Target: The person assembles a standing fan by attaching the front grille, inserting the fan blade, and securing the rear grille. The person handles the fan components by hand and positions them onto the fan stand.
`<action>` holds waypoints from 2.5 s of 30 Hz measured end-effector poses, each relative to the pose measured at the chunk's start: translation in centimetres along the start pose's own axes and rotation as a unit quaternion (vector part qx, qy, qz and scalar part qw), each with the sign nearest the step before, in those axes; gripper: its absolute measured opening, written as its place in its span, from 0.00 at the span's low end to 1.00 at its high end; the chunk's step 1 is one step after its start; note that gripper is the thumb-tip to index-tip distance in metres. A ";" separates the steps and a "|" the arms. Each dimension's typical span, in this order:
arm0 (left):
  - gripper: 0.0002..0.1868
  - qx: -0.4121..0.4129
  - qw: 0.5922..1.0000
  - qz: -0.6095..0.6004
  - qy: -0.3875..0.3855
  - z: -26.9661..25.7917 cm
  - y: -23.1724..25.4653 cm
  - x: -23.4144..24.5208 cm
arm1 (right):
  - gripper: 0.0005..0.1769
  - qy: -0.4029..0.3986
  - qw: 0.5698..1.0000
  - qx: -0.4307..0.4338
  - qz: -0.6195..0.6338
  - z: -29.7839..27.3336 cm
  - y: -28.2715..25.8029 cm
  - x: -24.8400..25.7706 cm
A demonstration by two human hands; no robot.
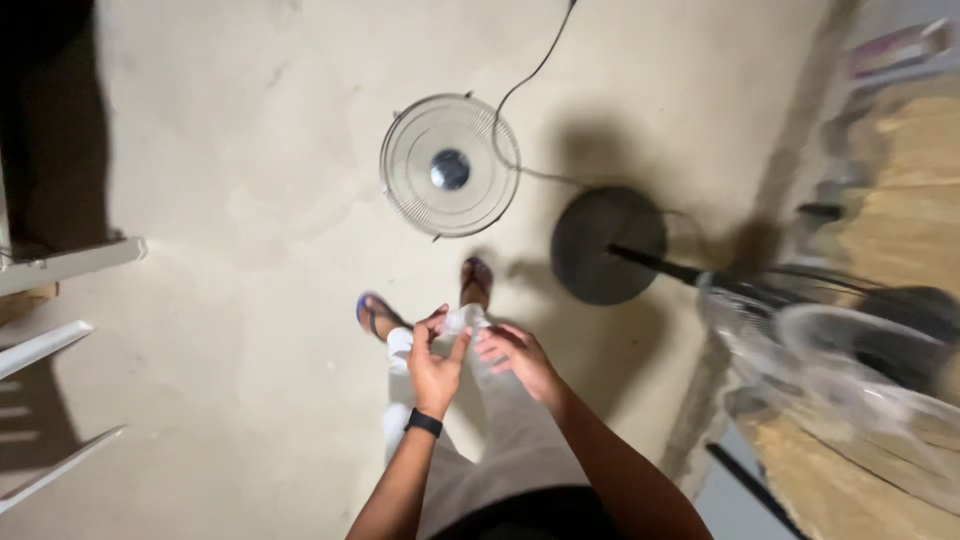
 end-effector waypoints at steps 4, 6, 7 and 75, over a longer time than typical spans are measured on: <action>0.17 0.041 0.999 -0.009 -0.033 -2.8 7.2 -1.1 | 0.16 -0.119 0.977 0.055 0.171 -5.6 -3.9 -0.5; 0.17 0.074 0.995 -0.035 -0.063 -3.6 9.6 -1.2 | 0.13 -0.143 0.964 0.074 0.212 -8.3 -4.4 -0.7; 0.17 0.013 0.998 -0.031 -0.058 -3.8 11.7 -1.2 | 0.11 -0.156 0.956 0.086 0.233 -9.4 -4.7 -0.6; 0.16 0.211 0.854 -0.459 -0.125 -26.3 19.5 -35.1 | 0.13 0.253 0.813 0.471 -0.230 -33.3 -17.2 50.1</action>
Point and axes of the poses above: each hand's wrist, its own z-axis towards the middle knuckle, its own x-axis out of the back of the hand, y = z × x, the point moved 8 cm from there along z, towards the middle knuckle, and after that the axes turned 6 degrees about -x, right-handed, at the moved point
